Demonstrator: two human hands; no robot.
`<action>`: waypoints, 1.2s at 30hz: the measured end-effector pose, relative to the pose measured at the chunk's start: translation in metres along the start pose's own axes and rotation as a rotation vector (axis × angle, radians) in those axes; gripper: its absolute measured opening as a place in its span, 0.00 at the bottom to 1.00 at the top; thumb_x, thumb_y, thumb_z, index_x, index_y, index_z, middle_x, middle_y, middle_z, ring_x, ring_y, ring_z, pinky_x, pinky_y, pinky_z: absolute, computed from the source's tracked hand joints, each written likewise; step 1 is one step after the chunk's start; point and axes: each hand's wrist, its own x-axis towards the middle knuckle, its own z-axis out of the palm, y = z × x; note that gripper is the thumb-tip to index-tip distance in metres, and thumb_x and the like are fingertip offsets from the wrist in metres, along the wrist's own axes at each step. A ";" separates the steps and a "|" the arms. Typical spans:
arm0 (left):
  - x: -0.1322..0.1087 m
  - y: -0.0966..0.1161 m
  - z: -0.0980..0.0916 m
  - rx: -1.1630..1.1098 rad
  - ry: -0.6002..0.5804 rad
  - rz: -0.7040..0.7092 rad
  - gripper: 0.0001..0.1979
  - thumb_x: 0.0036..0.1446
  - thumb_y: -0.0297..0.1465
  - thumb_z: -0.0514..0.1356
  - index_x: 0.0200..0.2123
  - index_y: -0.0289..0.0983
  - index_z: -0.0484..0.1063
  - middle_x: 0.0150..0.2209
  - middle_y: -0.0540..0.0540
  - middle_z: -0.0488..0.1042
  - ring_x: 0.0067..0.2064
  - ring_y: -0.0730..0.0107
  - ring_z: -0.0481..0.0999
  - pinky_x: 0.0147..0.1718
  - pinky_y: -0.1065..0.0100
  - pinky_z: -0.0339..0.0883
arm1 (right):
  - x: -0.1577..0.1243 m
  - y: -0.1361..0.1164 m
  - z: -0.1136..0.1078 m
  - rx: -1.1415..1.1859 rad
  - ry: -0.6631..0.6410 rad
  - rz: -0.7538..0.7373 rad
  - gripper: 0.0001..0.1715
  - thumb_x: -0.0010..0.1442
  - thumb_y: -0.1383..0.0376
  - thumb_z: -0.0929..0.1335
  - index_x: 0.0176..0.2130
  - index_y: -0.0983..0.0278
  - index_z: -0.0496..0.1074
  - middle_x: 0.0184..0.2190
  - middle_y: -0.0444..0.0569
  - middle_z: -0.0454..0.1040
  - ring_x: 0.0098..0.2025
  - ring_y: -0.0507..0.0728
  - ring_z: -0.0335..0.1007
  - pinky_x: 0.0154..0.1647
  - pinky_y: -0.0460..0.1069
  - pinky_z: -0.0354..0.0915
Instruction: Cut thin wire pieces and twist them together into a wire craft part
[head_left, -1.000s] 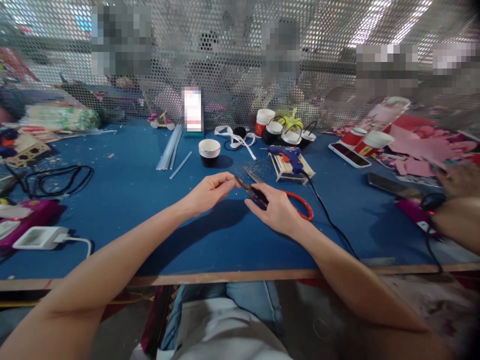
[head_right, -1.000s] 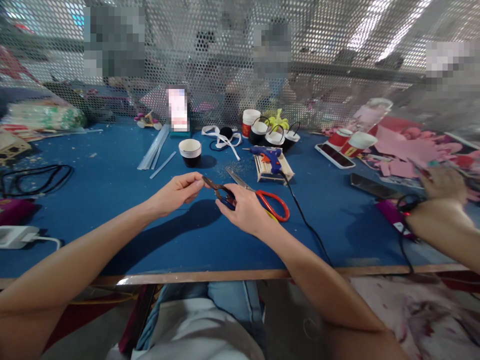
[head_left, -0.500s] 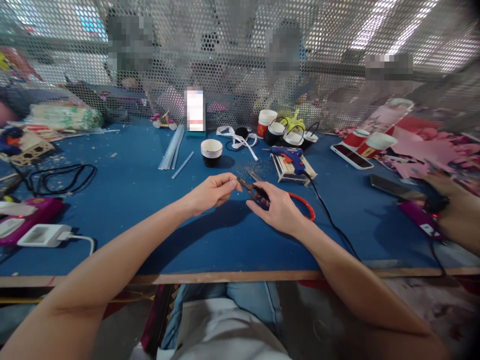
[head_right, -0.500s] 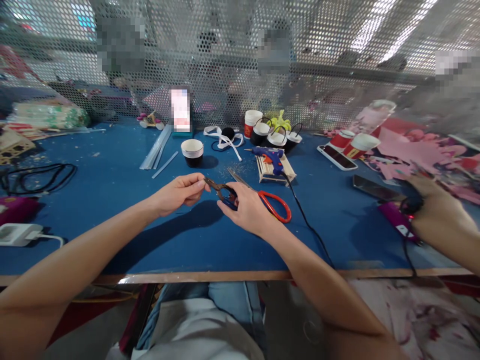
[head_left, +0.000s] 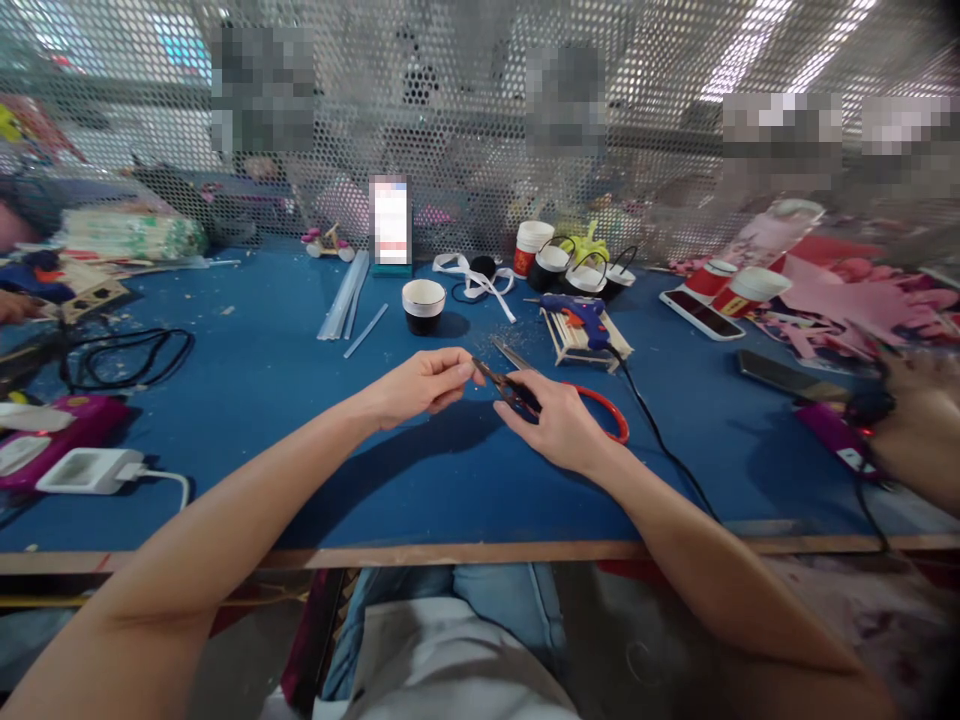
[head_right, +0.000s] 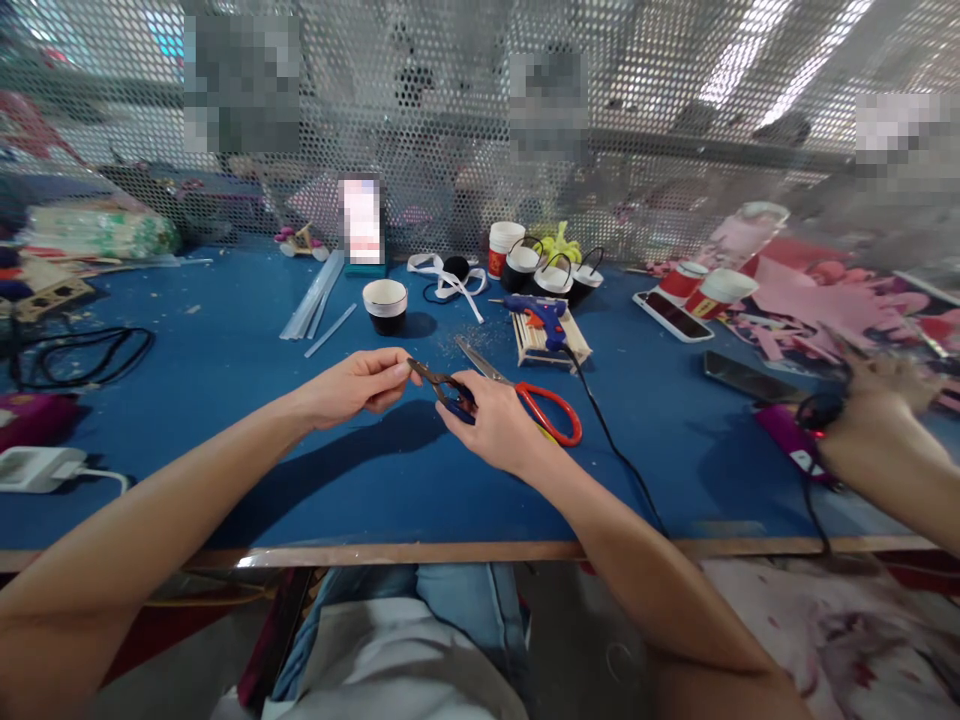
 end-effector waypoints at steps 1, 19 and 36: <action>-0.001 0.002 -0.001 0.030 0.000 -0.005 0.11 0.59 0.37 0.51 0.35 0.35 0.65 0.18 0.56 0.55 0.19 0.82 0.52 0.18 0.77 0.45 | 0.000 0.000 0.000 0.010 -0.005 0.008 0.12 0.58 0.60 0.63 0.39 0.66 0.66 0.28 0.47 0.70 0.25 0.51 0.63 0.27 0.46 0.59; 0.000 -0.001 0.005 0.015 0.040 0.029 0.11 0.59 0.37 0.51 0.34 0.35 0.65 0.16 0.57 0.54 0.18 0.82 0.50 0.17 0.77 0.44 | 0.000 0.000 -0.002 0.024 -0.004 0.026 0.13 0.57 0.60 0.64 0.39 0.66 0.66 0.26 0.46 0.68 0.23 0.50 0.60 0.26 0.46 0.57; 0.000 0.002 0.013 -0.067 0.049 0.020 0.11 0.56 0.39 0.54 0.32 0.36 0.64 0.15 0.58 0.49 0.17 0.83 0.47 0.16 0.77 0.42 | -0.001 0.000 -0.009 0.017 0.015 -0.025 0.17 0.57 0.57 0.64 0.41 0.66 0.64 0.27 0.46 0.67 0.26 0.52 0.61 0.27 0.47 0.59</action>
